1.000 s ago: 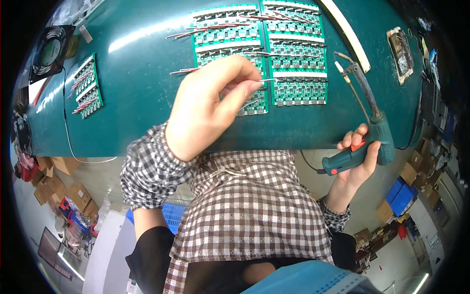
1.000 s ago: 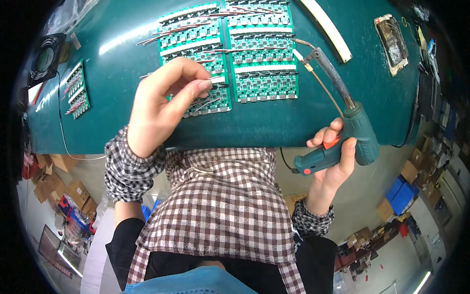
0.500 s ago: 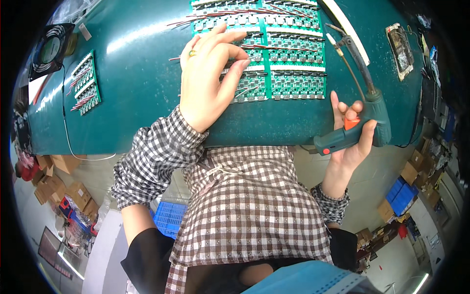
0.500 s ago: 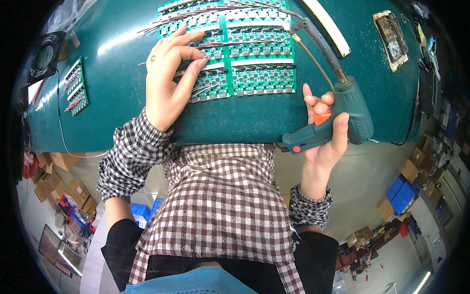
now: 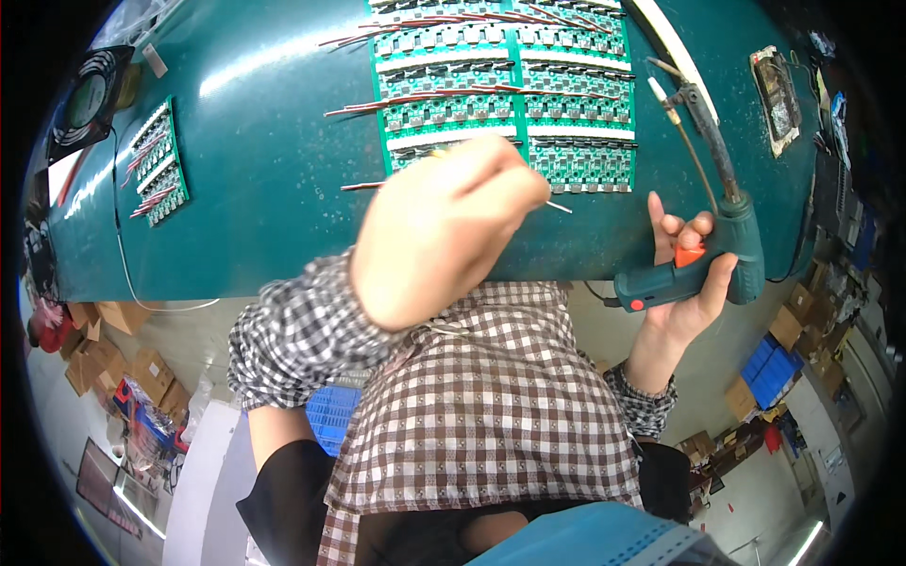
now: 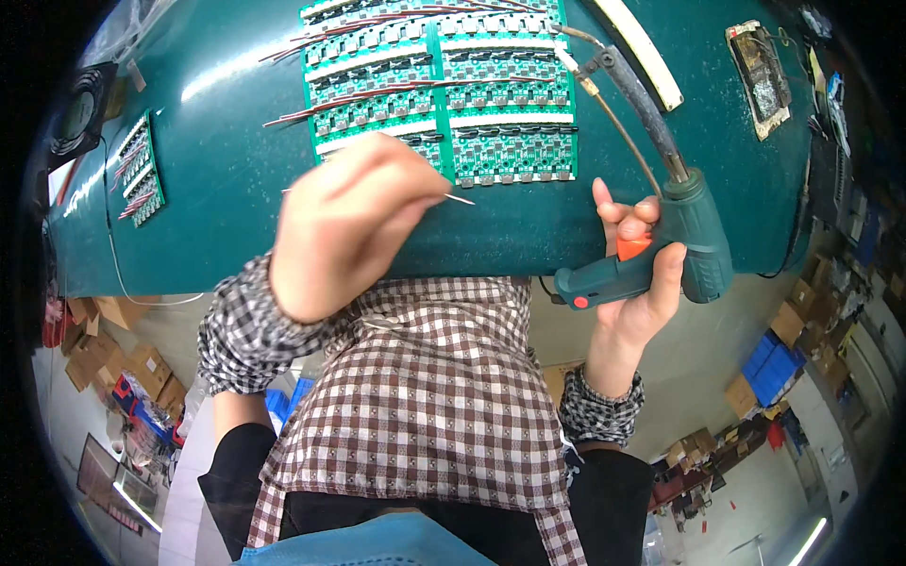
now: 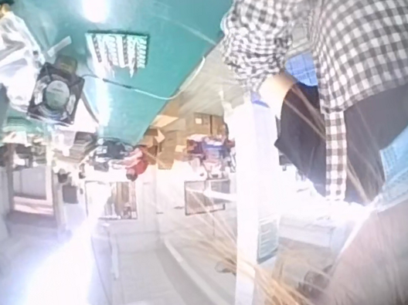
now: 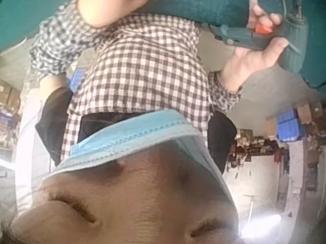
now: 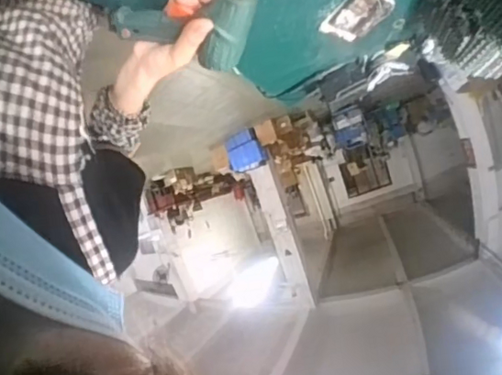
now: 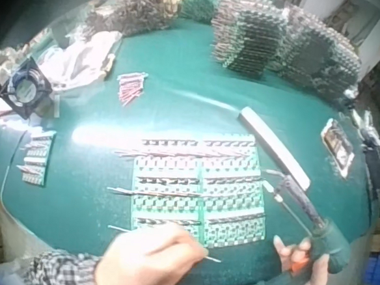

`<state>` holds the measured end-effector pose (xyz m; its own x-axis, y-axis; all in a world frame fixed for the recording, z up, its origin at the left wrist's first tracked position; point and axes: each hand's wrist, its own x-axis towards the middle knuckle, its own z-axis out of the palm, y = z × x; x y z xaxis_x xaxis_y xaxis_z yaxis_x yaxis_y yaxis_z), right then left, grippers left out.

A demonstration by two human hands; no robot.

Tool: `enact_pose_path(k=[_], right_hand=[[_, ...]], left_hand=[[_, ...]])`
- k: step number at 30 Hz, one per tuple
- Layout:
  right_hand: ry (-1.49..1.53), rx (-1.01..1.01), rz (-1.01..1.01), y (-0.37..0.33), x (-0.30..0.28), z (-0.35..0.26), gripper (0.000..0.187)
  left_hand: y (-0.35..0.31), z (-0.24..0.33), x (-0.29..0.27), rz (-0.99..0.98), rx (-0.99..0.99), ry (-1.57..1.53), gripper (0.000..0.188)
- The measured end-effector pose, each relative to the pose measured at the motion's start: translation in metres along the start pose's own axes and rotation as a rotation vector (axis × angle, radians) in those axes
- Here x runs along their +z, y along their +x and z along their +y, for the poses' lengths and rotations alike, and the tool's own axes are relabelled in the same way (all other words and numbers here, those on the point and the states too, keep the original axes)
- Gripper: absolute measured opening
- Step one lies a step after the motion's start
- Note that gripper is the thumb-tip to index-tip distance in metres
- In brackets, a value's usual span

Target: The person uses a soldering iron to attach wires to multiple green circuit boards arranged on a workbench. They repeatedly pick up wires, position them on the boards, and apply heat to secure the connections. The person occasionally flips the boards over to access different sides or to move them aside.

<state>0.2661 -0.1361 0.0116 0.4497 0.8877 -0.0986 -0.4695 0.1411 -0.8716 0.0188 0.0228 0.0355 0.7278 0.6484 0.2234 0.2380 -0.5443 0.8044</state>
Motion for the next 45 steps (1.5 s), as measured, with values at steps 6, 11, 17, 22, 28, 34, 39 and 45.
enact_pose_path(k=[6, 11, 17, 22, 28, 34, 39, 45], right_hand=[[-0.038, 0.025, 0.091, -0.018, 0.004, -0.009, 0.05], [-0.081, 0.038, 0.086, -0.028, 0.002, -0.017, 0.05], [-0.18, 0.065, 0.118, -0.043, 0.007, -0.024, 0.052], [-0.324, 0.085, 0.156, -0.062, 0.008, -0.031, 0.057], [-0.457, 0.092, 0.247, -0.061, 0.027, -0.03, 0.057], [-0.569, 0.091, 0.223, -0.067, 0.035, -0.03, 0.059], [-0.508, 0.137, 0.21, -0.068, 0.035, -0.033, 0.052], [-0.523, 0.136, 0.205, -0.074, 0.037, -0.033, 0.048]], left_hand=[[-0.004, -0.009, 0.014, 0.128, -0.135, 0.036, 0.017], [0.0, -0.013, 0.021, 0.063, -0.255, 0.148, 0.01], [0.006, -0.002, 0.024, 0.103, -0.265, 0.133, 0.01], [0.011, -0.014, 0.036, 0.128, -0.17, 0.164, 0.009], [0.011, -0.016, 0.032, 0.125, -0.206, 0.131, 0.009], [0.013, -0.012, 0.032, 0.146, -0.17, 0.112, 0.01], [0.014, -0.019, 0.035, 0.132, -0.161, 0.117, 0.011], [0.015, -0.018, 0.032, 0.105, -0.188, 0.107, 0.01]])
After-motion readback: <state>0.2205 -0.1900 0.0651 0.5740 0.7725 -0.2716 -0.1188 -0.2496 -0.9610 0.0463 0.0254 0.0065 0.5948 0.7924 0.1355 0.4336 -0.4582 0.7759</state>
